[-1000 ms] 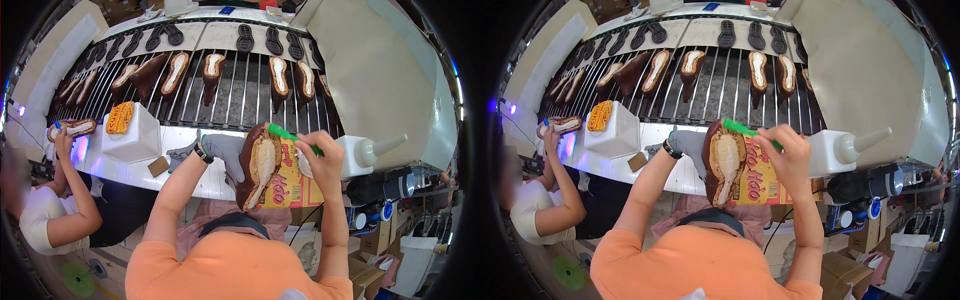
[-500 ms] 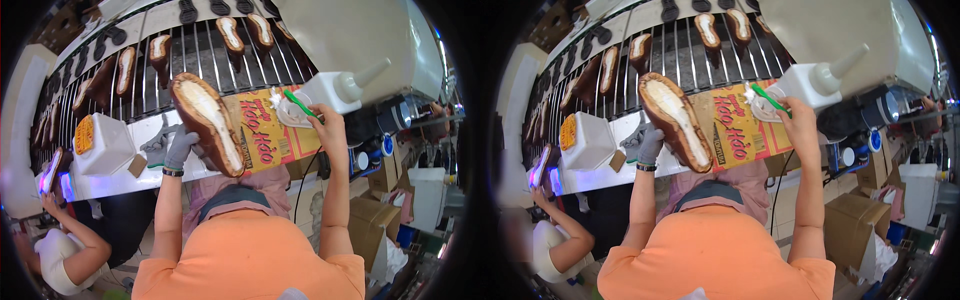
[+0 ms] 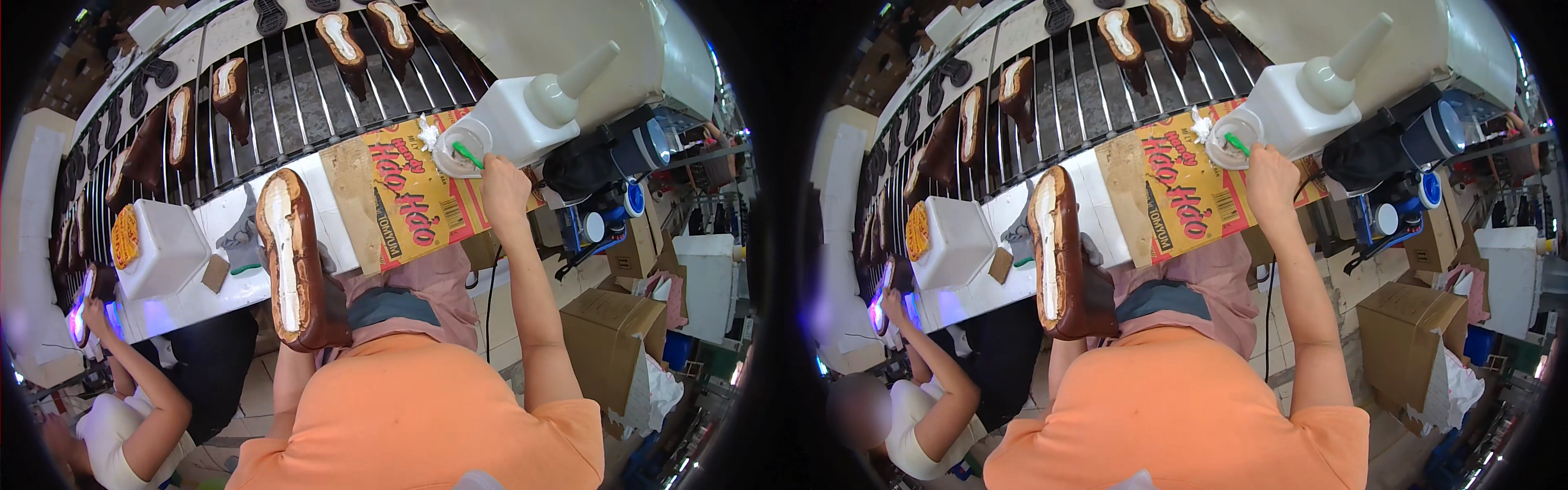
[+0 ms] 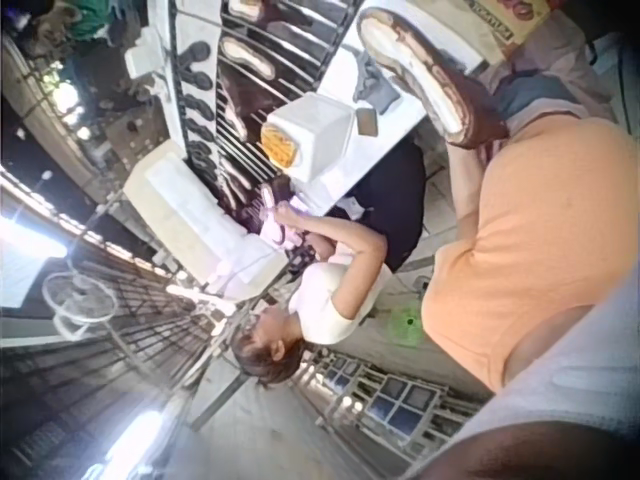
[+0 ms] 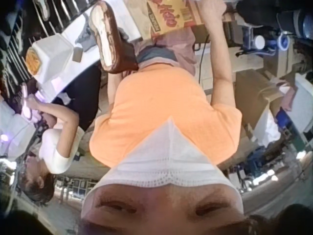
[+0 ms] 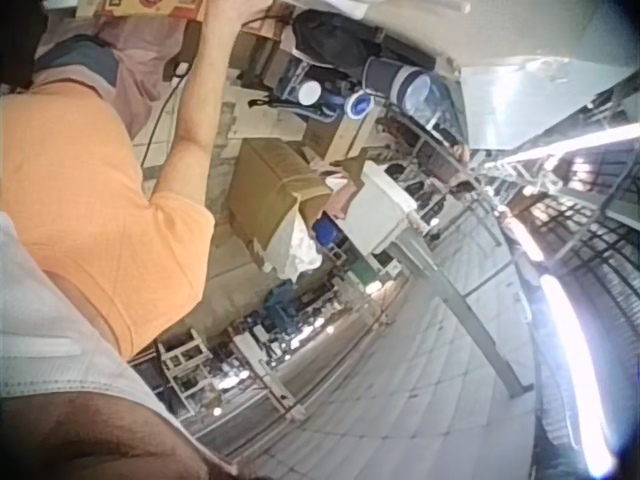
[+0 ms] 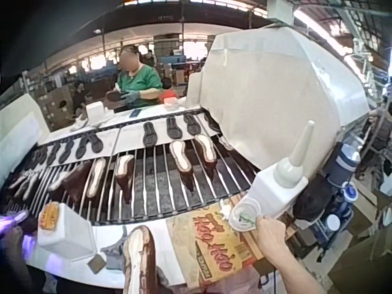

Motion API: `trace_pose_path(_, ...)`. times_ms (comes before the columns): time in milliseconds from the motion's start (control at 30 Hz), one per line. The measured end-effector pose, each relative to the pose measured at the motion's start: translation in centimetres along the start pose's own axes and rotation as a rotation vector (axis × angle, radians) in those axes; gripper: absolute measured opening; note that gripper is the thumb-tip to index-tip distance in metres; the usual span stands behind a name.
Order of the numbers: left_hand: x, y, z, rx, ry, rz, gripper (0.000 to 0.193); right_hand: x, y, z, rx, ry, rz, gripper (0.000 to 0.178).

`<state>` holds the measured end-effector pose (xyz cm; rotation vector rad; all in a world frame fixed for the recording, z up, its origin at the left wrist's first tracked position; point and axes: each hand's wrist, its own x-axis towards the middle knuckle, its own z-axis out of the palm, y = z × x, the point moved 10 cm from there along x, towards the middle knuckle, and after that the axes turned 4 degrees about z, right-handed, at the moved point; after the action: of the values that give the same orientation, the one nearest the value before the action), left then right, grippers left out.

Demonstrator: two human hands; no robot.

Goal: Applying adhesive to the bottom edges of shoe uppers using a brush.

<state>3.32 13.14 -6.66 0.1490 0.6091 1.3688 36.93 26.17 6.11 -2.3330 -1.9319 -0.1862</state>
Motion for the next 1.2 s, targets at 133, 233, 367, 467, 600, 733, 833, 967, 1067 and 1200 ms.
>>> trace_pose_path(133, 2.0, -0.2, -0.4, -0.044, -0.033, 0.002, 0.081, 0.6, -0.9, 0.0, -0.059, -0.034, -0.03, 0.003)
trace_pose_path(233, 5.4, 0.1, -1.1, -0.11, -0.078, 0.003, 0.082, 1.0, -1.1, 0.0, -0.07, -0.06, -0.078, 0.004)
trace_pose_path(367, 8.9, 0.9, -2.0, -0.206, -0.149, -0.005, 0.083, 1.5, 0.9, 0.6, 0.114, -0.089, -0.08, 0.01)
trace_pose_path(467, 8.8, 0.2, -1.8, -0.251, -0.193, -0.041, 0.083, 1.1, 4.3, 3.6, 0.646, -0.273, 0.145, 0.014)
trace_pose_path(600, 7.0, -2.7, 0.1, -0.304, -0.275, -0.154, 0.084, -1.9, 6.5, 7.6, 1.243, -0.293, 0.48, 0.016)
trace_pose_path(733, 5.2, -5.5, 2.7, -0.414, -0.353, -0.347, 0.089, -3.0, 4.6, 7.9, 1.464, -0.312, 0.446, 0.014)
trace_pose_path(833, 5.3, -6.3, 2.1, -0.235, -0.221, -0.385, 0.09, -2.3, 1.2, 6.4, 1.577, -0.412, 0.34, 0.012)
trace_pose_path(967, 6.2, -5.3, 0.6, 0.182, -0.065, -0.21, 0.075, -2.6, -5.1, 3.5, 1.493, -0.566, 0.07, 0.015)
trace_pose_path(1067, 6.5, -4.2, 0.3, 0.399, -0.029, -0.077, 0.065, -4.2, -8.8, 2.5, 1.344, -0.708, -0.037, 0.016)
trace_pose_path(1200, 6.7, -3.7, 0.0, 0.459, 0.045, -0.035, 0.062, -4.6, -12.6, -0.3, 1.112, -0.586, -0.382, 0.013)
